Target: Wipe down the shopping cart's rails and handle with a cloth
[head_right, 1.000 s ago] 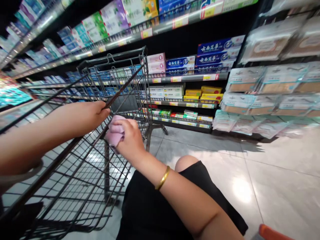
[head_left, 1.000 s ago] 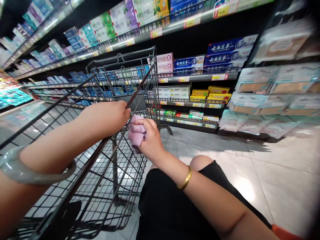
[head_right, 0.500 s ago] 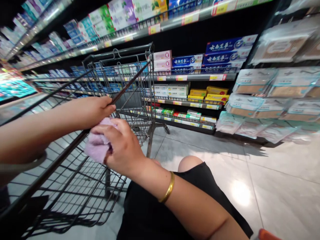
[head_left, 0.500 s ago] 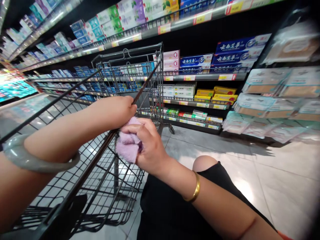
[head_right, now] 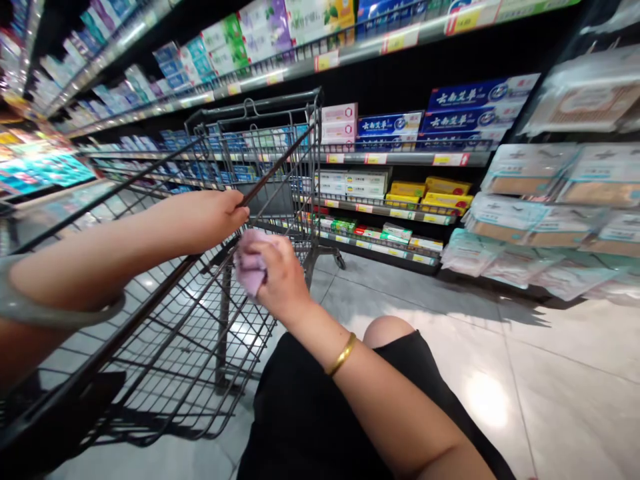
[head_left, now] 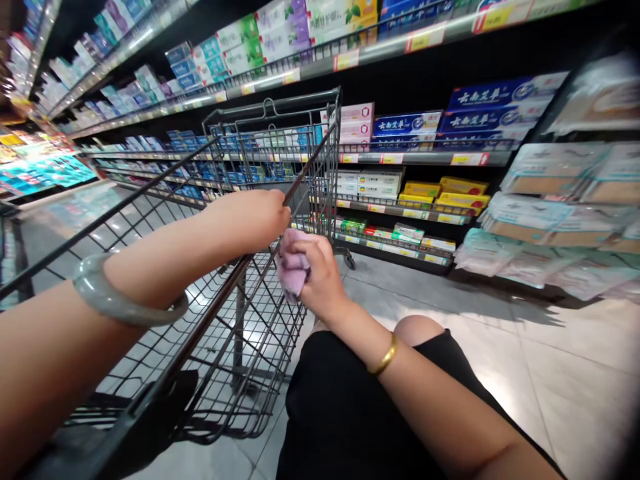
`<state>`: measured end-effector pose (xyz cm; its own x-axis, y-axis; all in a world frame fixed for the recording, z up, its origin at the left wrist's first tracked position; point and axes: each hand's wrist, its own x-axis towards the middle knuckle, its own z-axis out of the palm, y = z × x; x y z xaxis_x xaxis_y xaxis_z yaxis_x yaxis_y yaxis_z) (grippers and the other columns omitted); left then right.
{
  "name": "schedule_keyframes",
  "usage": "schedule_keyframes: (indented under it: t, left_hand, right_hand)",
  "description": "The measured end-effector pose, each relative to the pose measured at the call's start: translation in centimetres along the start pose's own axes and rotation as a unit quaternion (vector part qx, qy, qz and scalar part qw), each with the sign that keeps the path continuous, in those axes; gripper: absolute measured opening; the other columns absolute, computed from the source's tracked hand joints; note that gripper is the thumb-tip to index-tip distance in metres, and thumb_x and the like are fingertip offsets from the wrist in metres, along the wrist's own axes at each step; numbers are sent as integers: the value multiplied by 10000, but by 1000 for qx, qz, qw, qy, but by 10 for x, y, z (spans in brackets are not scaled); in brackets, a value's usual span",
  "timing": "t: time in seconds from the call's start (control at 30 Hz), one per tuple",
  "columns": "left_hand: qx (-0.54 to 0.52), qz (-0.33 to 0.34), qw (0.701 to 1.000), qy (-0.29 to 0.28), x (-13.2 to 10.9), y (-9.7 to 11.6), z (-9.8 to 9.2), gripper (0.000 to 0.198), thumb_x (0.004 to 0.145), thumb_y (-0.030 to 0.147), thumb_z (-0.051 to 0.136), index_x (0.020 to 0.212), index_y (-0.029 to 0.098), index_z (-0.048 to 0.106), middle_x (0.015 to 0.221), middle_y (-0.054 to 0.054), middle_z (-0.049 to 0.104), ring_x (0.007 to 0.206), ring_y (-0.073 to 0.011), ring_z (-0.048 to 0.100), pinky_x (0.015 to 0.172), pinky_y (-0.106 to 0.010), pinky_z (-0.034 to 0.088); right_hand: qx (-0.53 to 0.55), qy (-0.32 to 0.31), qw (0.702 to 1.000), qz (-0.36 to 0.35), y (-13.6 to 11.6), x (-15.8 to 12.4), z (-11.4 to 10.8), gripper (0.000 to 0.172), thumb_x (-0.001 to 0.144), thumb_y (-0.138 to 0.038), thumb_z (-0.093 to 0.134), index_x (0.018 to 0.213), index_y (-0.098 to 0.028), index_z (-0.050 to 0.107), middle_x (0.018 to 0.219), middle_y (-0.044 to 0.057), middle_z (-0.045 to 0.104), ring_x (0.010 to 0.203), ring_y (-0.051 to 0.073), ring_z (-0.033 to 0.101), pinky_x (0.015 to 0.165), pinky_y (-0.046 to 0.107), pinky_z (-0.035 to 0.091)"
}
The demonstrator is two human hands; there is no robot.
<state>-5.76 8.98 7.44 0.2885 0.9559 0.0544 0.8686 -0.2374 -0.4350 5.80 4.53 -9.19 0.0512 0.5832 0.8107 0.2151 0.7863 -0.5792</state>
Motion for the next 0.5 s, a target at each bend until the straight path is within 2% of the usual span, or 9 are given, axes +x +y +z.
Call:
schedule_keyframes:
  t: [0.1, 0.2, 0.27, 0.37, 0.5]
  left_hand:
    - [8, 5, 1000, 3, 1, -3, 3, 513, 1007, 428, 289, 1073, 137, 706, 897, -104, 681, 983, -288, 714, 882, -393, 527]
    - [24, 31, 999, 2, 2, -3, 3, 500, 1010, 408, 290, 1068, 126, 699, 892, -104, 673, 987, -284, 712, 896, -392, 527]
    - [23, 21, 999, 3, 1, -3, 3, 501, 1010, 426, 297, 1074, 128, 696, 879, -99, 670, 989, -283, 711, 900, -393, 528]
    - [16, 1, 1000, 8, 1, -3, 4, 515, 1009, 445, 293, 1086, 129, 692, 858, -95, 666, 986, -287, 712, 897, -400, 531]
    - [6, 13, 1000, 12, 1, -4, 3, 505, 996, 435, 301, 1060, 131, 699, 864, -106, 672, 988, -301, 713, 903, -415, 531]
  right_hand:
    - [2, 29, 999, 45, 0, 1, -1, 288, 859, -270, 711, 1123, -261, 595, 1144, 64, 613, 1112, 215, 620, 974, 432, 567]
    - [20, -14, 999, -21, -25, 4, -7, 325, 875, -253, 704, 1176, -278, 583, 1213, 62, 608, 1192, 207, 599, 1028, 421, 546]
    - [28, -45, 996, -74, -35, 5, -9, 321, 894, -257, 689, 1196, -267, 581, 1238, 73, 598, 1226, 202, 588, 1046, 403, 537]
    - [10, -51, 995, -82, -22, 1, -6, 289, 895, -291, 684, 1166, -246, 598, 1232, 91, 588, 1214, 213, 591, 1021, 405, 548]
    - [-15, 11, 1000, 9, 1, -2, -4, 259, 880, -280, 693, 1122, -252, 603, 1153, 74, 598, 1112, 212, 618, 960, 424, 574]
